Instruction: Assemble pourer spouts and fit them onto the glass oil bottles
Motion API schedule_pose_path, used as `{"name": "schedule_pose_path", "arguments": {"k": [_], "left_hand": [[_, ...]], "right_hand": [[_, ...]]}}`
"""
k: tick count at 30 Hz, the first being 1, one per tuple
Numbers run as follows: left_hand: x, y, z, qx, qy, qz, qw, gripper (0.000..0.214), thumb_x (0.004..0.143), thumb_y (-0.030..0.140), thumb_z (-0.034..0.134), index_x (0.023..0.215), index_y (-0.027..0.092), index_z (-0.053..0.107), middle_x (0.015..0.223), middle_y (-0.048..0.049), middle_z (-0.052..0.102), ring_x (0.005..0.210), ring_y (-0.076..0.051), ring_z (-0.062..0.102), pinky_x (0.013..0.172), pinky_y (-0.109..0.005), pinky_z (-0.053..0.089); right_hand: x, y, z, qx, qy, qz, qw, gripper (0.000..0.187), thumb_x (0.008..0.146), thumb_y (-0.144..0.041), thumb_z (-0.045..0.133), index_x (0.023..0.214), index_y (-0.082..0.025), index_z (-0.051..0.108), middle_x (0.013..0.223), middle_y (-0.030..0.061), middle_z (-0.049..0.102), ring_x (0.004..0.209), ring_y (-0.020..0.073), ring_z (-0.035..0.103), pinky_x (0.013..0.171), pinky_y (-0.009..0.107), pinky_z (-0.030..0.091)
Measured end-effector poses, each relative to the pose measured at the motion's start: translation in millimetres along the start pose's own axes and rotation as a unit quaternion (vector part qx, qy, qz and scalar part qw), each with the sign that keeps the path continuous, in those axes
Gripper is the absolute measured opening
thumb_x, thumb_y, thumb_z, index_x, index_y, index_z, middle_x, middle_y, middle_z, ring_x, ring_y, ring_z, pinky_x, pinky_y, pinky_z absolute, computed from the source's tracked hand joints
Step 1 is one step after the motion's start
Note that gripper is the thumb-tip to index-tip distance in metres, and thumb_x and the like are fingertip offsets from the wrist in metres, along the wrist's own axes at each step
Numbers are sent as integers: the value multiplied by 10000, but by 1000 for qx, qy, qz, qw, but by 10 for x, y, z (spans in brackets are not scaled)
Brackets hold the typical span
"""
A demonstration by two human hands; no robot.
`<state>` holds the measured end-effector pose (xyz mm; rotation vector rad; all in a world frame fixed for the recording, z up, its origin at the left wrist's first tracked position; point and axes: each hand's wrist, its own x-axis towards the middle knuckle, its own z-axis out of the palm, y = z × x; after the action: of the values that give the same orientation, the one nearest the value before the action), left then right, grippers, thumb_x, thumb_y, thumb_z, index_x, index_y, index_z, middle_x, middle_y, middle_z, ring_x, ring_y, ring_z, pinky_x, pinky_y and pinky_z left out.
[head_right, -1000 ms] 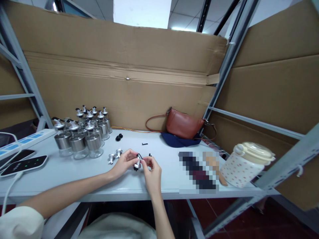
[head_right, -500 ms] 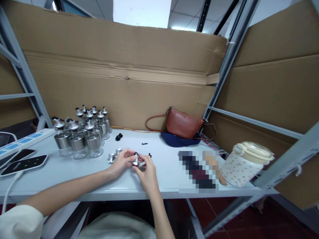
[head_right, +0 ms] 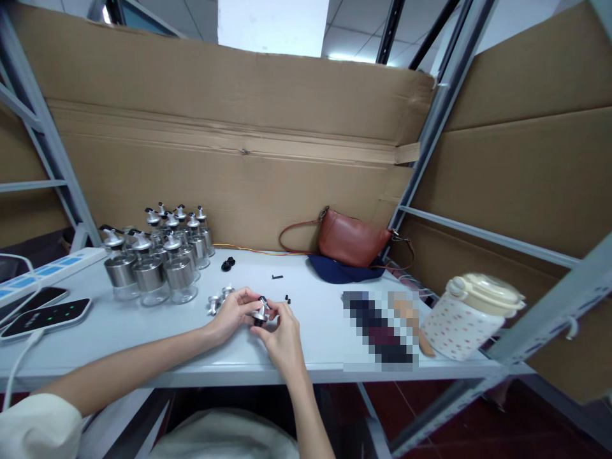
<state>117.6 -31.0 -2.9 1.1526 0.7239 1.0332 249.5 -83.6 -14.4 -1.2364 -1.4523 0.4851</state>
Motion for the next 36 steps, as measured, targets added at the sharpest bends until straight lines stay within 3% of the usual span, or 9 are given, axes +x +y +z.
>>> {"name": "schedule_pose_path", "arguments": {"k": [8, 16, 23, 31, 36], "left_hand": [[-10, 12, 14, 7, 6, -6, 1000, 401, 556, 367, 800, 743, 147, 521, 709, -10, 660, 625, -148, 634, 518, -240, 489], [-11, 25, 22, 12, 13, -12, 1000, 468, 503, 405, 825, 732, 137, 517, 680, -9, 652, 583, -136, 622, 492, -230, 481], [8, -15, -4, 6, 15, -2, 1000, 441, 507, 371, 824, 736, 137, 527, 680, 2, 640, 596, -119, 607, 536, -237, 497], [-3, 13, 17, 19, -6, 8, 1000, 409, 590, 406, 768, 772, 158, 500, 723, -10, 633, 634, -138, 604, 548, -260, 501], [-12, 51, 28, 20, -29, 64, 997, 367, 658, 389, 726, 879, 167, 536, 839, -13, 606, 798, -155, 614, 664, -275, 520]], "right_hand": [[-2, -26, 19, 71, 3, 75, 995, 457, 498, -179, 771, 926, -153, 613, 712, -20, 560, 664, 163, 516, 667, 308, 445], [-13, -22, 43, 127, 0, 108, 986, 445, 480, -165, 757, 897, -151, 603, 648, -52, 523, 615, 144, 514, 629, 289, 453], [-5, -5, 27, 62, -11, 51, 997, 149, 603, -190, 653, 725, -173, 570, 616, -45, 498, 572, 124, 464, 576, 261, 395], [-5, 37, 0, 73, -17, 40, 996, 229, 676, -269, 654, 877, -166, 613, 679, -20, 523, 627, 143, 513, 586, 259, 428], [-1, 88, -1, 104, 14, 21, 994, 337, 747, -286, 596, 1068, -183, 608, 916, 60, 612, 873, 199, 591, 721, 304, 497]]}}
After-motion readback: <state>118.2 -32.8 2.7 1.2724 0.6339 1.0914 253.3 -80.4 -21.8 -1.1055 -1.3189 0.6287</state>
